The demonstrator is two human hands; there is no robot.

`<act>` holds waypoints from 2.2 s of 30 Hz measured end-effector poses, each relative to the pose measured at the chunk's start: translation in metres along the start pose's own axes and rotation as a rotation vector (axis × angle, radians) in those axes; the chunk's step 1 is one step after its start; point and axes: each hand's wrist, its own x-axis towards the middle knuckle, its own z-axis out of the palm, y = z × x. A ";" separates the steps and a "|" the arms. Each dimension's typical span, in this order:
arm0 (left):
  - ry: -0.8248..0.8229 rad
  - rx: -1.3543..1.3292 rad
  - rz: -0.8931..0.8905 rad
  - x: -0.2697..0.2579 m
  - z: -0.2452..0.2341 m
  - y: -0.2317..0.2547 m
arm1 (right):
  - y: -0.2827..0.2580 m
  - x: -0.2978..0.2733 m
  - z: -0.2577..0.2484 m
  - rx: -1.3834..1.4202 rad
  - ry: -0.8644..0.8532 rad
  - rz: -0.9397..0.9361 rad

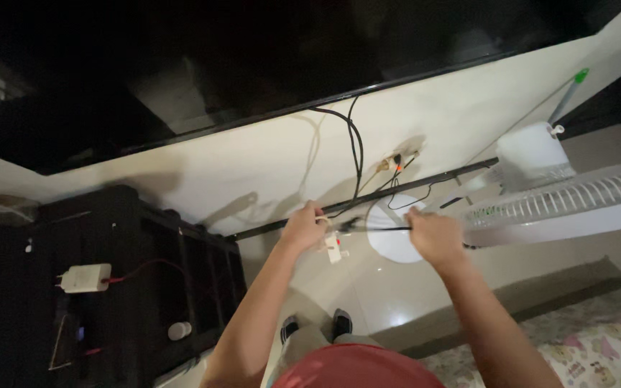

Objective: The person organizes electrical cables on a power strip, places it on a shelf, and then uses a brush by hand to sweep the surface of a bed.

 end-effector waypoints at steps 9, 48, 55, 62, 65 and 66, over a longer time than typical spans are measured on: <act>-0.066 -0.334 0.142 -0.029 -0.040 0.017 | 0.042 0.009 -0.022 1.039 -0.592 0.196; -0.046 -0.235 -0.168 -0.036 0.168 -0.086 | -0.059 0.048 0.150 1.244 -0.393 0.178; -0.196 -0.326 -0.247 -0.137 0.086 -0.157 | -0.012 0.057 0.197 0.887 -0.365 0.264; -0.283 -0.433 -0.614 -0.210 0.044 -0.148 | -0.055 0.008 0.233 1.135 -0.922 0.436; -0.235 -0.501 -0.595 -0.217 0.031 -0.138 | -0.103 -0.001 0.229 1.485 -1.090 0.550; -0.204 -0.540 -0.526 -0.216 0.028 -0.138 | -0.117 -0.001 0.224 1.532 -1.078 0.541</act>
